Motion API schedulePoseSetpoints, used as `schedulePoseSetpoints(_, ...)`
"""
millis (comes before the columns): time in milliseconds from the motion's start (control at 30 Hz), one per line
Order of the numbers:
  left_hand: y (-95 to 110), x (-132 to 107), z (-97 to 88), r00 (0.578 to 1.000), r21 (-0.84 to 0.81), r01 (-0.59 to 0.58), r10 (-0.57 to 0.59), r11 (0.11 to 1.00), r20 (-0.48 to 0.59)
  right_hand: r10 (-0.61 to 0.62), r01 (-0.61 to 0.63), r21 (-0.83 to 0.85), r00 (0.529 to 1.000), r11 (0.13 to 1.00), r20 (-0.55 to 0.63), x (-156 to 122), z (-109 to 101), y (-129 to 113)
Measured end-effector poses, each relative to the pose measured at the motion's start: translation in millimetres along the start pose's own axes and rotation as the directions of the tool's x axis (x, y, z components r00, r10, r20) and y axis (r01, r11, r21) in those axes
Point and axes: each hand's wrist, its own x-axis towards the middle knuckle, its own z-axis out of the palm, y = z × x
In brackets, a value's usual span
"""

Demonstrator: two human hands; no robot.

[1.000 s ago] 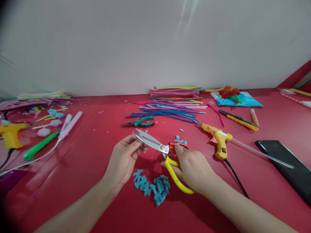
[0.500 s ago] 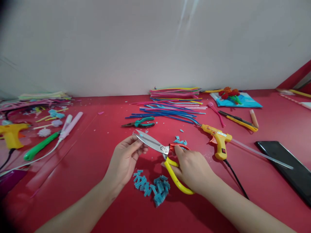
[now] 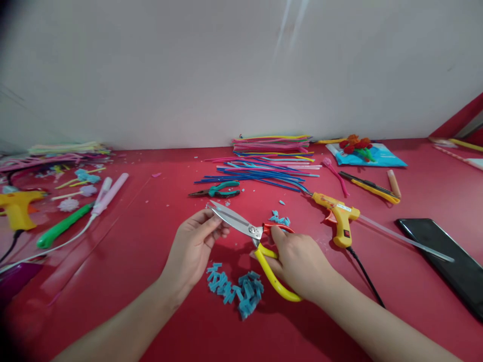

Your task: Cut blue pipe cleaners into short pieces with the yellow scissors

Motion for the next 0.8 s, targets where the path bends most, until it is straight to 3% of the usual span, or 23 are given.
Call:
schedulePoseSetpoints(500,1,0,-0.2,1.0,0.031,-0.007,0.007,1.0,0.009,0.038,-0.038,-0.006,0.999,0.999,0.008,1,-2,2)
schedulePoseSetpoints(633,0,1,-0.3,1.0,0.023,0.026,-0.026,0.999,0.018,0.096,-0.104,0.138,0.994,0.985,0.061,3,-6,0)
schedulePoseSetpoints(800,-5,1,0.8,0.982,0.005,0.137,-0.137,0.991,0.131,0.145,-0.166,0.3,0.985,0.939,0.09,4,-14,-6)
